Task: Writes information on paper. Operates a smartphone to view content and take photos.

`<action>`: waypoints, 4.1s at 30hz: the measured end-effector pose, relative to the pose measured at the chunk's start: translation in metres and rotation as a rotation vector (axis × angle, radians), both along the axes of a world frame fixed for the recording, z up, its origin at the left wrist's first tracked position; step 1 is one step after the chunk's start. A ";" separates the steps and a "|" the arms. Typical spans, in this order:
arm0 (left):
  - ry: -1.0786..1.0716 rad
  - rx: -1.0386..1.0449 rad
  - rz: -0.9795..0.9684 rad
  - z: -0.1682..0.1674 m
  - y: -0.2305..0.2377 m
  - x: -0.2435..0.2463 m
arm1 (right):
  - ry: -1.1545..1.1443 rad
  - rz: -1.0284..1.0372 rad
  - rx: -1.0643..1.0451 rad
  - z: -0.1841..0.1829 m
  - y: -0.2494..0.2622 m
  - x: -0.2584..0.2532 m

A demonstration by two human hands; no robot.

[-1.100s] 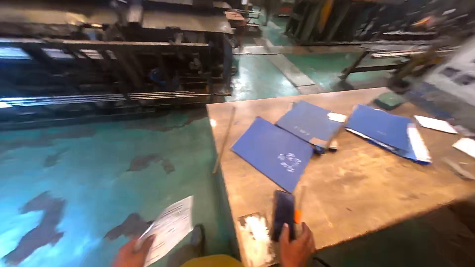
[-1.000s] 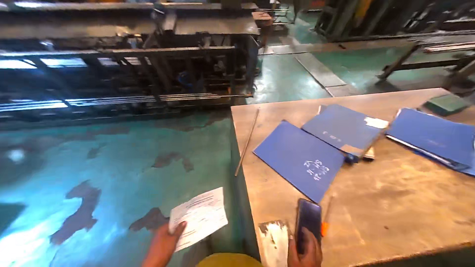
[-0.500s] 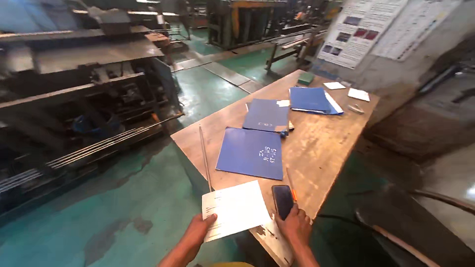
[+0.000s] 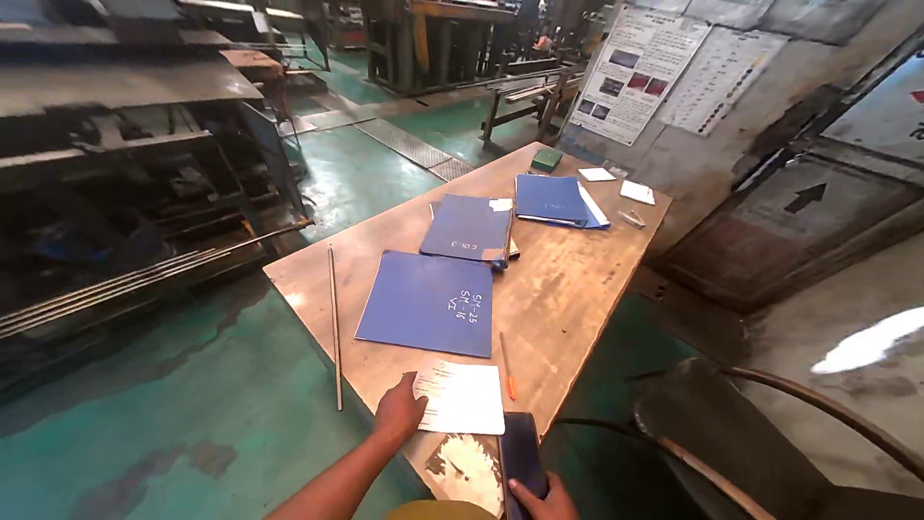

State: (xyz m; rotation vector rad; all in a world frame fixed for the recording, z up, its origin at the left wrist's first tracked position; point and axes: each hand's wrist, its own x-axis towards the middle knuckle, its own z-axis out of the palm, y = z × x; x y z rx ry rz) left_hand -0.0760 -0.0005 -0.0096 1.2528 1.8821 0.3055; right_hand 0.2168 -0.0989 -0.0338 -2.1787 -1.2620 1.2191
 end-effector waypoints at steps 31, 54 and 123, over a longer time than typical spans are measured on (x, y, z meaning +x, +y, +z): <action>-1.683 0.067 0.580 0.022 -0.045 0.007 | -0.192 0.620 0.317 0.009 0.059 -0.029; -1.603 0.194 0.733 0.003 -0.099 -0.025 | -0.446 0.674 0.584 -0.020 0.056 -0.040; -1.349 -0.154 0.511 -0.029 -0.042 0.022 | 0.530 0.288 -0.173 0.015 0.096 -0.094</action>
